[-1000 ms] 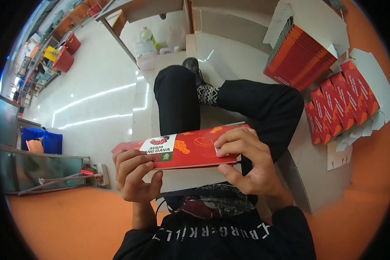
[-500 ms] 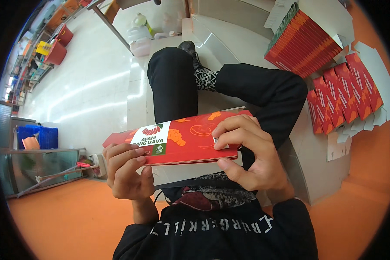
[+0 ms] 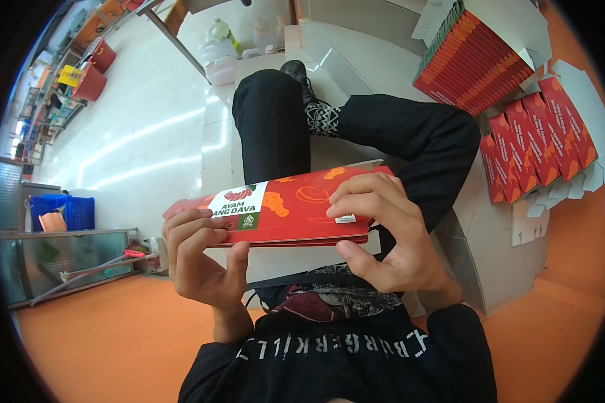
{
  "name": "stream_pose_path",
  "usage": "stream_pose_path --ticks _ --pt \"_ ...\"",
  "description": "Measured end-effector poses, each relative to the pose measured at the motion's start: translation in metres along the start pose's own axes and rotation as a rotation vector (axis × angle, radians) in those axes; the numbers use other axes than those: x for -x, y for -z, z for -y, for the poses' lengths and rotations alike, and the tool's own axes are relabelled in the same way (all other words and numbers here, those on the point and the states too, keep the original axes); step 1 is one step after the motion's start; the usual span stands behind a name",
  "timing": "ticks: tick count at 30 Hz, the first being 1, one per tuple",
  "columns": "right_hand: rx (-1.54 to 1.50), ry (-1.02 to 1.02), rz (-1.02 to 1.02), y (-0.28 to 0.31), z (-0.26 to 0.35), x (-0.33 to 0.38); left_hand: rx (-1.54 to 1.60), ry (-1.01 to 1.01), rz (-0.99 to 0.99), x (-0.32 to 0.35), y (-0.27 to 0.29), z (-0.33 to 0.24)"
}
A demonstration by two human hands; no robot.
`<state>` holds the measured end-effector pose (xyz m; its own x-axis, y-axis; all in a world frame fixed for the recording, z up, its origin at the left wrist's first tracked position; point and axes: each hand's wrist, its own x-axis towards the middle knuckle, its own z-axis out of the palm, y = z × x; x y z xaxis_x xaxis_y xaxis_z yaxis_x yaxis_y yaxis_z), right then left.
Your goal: The person is sitting on the floor and assembling multiple cardboard food boxes by folding and tucking the tabs.
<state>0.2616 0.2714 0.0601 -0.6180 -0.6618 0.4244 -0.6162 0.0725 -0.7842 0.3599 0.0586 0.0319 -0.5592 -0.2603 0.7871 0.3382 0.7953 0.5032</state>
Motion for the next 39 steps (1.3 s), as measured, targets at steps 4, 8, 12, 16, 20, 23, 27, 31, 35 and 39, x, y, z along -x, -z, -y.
stream_pose_path --ticks 4,8,12,16,20,23,27,31,35,39 --pt "0.011 0.017 -0.012 -0.0007 -0.0007 0.0003 -0.07 0.037 0.047 -0.0039 0.0004 -0.0044" --pt "0.021 0.047 -0.042 -0.0038 -0.0027 0.0014 -0.074 0.047 0.071 -0.0067 0.0004 -0.0046" --pt "0.015 0.036 -0.049 -0.0057 -0.0035 0.003 -0.062 0.042 0.07 -0.006 -0.0003 -0.0043" --pt "0.032 0.046 -0.047 -0.0063 -0.0044 0.0038 -0.056 0.048 0.058 -0.0051 -0.0004 -0.0034" --pt "0.028 0.025 -0.046 -0.0072 -0.0046 0.0054 -0.054 0.042 0.071 -0.0054 0.0005 -0.0026" --pt "0.056 0.03 -0.042 -0.0076 -0.0056 0.0059 -0.052 0.04 0.078 -0.0056 0.0007 -0.0027" --pt "0.03 0.056 -0.046 -0.0084 -0.0066 0.0065 -0.042 0.033 0.082 -0.0059 0.0007 -0.0024" --pt "0.036 0.044 -0.047 -0.0096 -0.0065 0.0067 -0.05 0.029 0.096 -0.0063 0.0009 -0.0021" --pt "0.028 0.025 -0.049 -0.009 -0.0062 0.0059 -0.039 0.03 0.086 -0.0061 0.0005 -0.002" --pt "0.028 0.025 -0.04 -0.0085 -0.0054 0.0058 -0.027 0.026 0.086 -0.0062 0.0003 -0.0018"
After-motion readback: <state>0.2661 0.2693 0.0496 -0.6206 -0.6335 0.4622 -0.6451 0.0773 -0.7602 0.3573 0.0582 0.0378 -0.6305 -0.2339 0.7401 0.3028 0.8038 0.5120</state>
